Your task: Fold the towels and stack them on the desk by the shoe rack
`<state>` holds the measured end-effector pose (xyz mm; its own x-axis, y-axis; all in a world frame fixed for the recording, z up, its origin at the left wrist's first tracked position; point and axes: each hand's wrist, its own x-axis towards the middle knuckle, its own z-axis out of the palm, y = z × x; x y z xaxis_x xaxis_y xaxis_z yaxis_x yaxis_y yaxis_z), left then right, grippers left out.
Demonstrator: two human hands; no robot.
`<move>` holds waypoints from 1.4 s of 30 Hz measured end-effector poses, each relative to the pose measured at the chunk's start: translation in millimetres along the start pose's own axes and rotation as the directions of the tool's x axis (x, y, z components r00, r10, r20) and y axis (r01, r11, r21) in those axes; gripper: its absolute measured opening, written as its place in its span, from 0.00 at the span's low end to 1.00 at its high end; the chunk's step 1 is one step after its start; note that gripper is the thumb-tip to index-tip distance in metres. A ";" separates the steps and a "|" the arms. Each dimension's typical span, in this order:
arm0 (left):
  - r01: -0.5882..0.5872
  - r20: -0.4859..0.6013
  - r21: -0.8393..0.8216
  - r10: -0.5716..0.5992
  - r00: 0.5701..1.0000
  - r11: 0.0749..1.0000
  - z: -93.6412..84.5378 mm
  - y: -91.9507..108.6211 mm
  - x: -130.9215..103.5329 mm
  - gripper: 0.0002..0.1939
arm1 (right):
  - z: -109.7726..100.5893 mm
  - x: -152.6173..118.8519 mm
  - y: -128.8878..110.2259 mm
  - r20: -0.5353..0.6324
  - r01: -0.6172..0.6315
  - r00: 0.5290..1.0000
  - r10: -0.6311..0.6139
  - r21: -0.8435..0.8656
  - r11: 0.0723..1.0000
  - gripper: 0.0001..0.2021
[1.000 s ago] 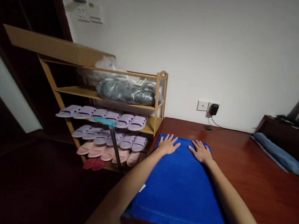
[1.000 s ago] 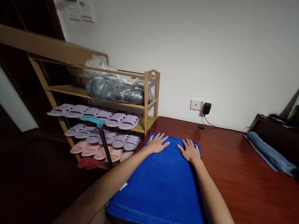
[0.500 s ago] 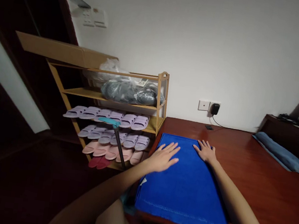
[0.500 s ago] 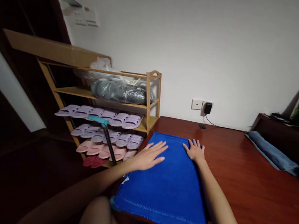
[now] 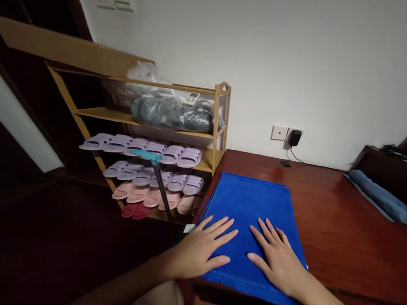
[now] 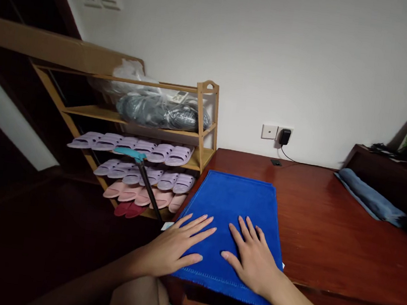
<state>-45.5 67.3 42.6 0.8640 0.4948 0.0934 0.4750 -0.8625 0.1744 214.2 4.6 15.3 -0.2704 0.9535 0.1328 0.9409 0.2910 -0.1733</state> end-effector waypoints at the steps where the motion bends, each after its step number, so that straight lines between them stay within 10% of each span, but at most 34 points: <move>1: 0.005 0.006 0.003 -0.005 1.000 1.000 0.2 -0.5 1.1 0.31 | 0.1 -4.4 -0.7 0.006 0.008 1.000 -0.008 0.000 1.000 0.33; 10: 0.042 -0.047 0.092 -0.038 0.998 0.995 3.6 -14.0 32.5 0.29 | -4.6 23.4 22.6 -0.141 0.036 0.989 -0.053 -0.120 0.992 0.31; 19: 0.040 -0.116 0.163 -0.021 0.993 0.986 21.5 35.4 0.3 0.35 | 21.0 -35.1 -21.4 -0.338 -0.074 0.940 -0.046 -0.332 0.940 0.37; 25: 0.064 -0.051 0.073 -0.061 0.997 0.995 19.8 11.2 17.5 0.35 | 18.4 -20.8 9.2 -0.152 0.006 0.987 -0.043 -0.234 0.972 0.34; 34: 0.120 -0.028 0.094 -0.118 0.993 0.988 22.6 -63.2 102.2 0.34 | 0.8 75.1 71.6 0.092 -0.072 0.993 0.077 -0.056 0.996 0.37; 42: 0.280 -0.056 0.113 -0.275 0.960 0.953 23.2 -36.8 109.7 0.35 | 17.7 75.1 45.6 -0.062 -0.182 0.983 0.175 -0.119 0.976 0.40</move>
<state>35.6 150.9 23.7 0.6890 0.7182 0.0967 0.7137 -0.6957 0.0816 233.2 90.9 0.1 -0.0882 0.9831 0.1607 0.9918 0.1017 -0.0775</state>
